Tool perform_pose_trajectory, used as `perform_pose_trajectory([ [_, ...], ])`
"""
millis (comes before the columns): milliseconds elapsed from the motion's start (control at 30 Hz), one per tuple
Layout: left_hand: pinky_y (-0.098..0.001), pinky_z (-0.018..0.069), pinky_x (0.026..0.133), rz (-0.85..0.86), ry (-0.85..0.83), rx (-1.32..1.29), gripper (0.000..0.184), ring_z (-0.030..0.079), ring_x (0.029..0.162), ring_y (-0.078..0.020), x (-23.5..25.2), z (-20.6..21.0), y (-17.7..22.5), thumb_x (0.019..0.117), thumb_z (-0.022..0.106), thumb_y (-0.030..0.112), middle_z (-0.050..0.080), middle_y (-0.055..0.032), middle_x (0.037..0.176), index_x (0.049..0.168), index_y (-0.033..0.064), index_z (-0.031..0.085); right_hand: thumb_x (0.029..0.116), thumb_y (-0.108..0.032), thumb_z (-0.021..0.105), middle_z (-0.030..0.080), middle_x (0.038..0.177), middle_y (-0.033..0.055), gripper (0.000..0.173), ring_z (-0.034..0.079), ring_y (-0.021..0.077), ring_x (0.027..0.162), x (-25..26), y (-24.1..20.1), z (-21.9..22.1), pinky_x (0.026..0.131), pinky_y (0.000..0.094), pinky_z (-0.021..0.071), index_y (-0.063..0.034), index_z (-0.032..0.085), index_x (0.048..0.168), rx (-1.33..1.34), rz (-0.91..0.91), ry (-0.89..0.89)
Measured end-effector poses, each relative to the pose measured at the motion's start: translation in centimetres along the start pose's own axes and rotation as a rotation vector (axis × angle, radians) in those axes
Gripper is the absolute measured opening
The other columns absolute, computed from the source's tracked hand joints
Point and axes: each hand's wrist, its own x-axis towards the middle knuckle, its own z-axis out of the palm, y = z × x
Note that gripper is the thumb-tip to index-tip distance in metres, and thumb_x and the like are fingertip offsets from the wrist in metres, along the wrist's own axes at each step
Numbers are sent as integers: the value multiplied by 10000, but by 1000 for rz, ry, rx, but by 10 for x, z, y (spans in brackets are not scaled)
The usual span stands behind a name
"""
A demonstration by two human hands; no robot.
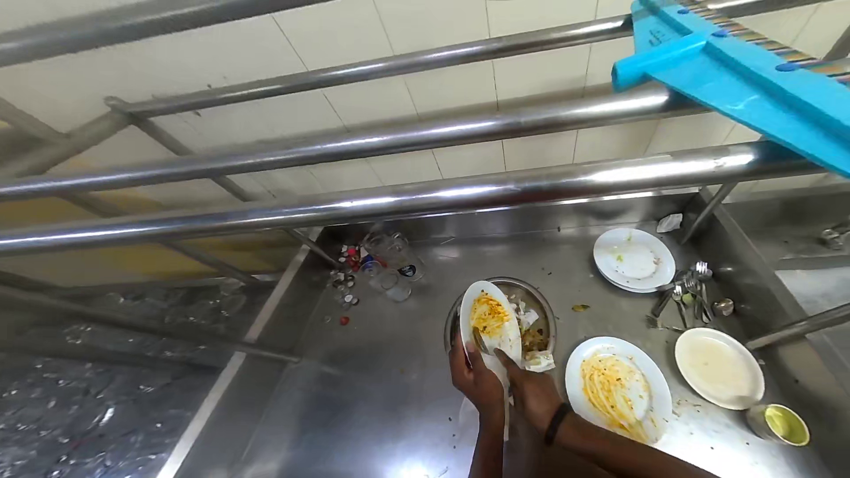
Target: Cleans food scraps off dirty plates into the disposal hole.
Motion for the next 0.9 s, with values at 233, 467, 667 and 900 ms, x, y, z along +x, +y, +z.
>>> perform_pose_trajectory([
  [233, -289, 520, 1016, -193, -65, 14, 348, 659, 1156, -163, -9, -7, 11, 1076, 462, 73, 645, -236, 1308, 1355, -98, 581, 1053, -210, 440, 720, 1176, 181, 595, 692, 402, 1087, 46, 116, -24, 917, 609, 535, -316, 309, 1624, -122, 432, 72],
  [467, -355, 501, 1039, -466, -326, 63, 318, 641, 1155, -209, -64, -11, -44, 1082, 477, 95, 649, -236, 1271, 1287, -103, 616, 1104, -235, 420, 726, 1071, 230, 465, 706, 433, 971, -66, 205, -55, 898, 631, 540, -230, 439, 1569, 181, 575, 464],
  [667, -374, 487, 1055, -455, -504, 125, 296, 639, 1158, -243, -116, 15, -71, 1072, 488, 74, 663, -256, 1240, 1237, -119, 641, 1090, -185, 448, 712, 956, 205, 436, 681, 360, 799, -158, 252, -36, 801, 584, 547, -200, 515, 1521, 335, 723, 722],
  [900, -546, 435, 1111, -236, -901, 766, 426, 619, 1272, -329, -124, 60, -71, 1098, 463, 307, 663, -184, 1343, 1401, 48, 614, 1086, -185, 444, 692, 898, 165, 436, 639, 289, 719, -194, 272, -17, 744, 508, 540, -180, 524, 1514, 455, 787, 814],
])
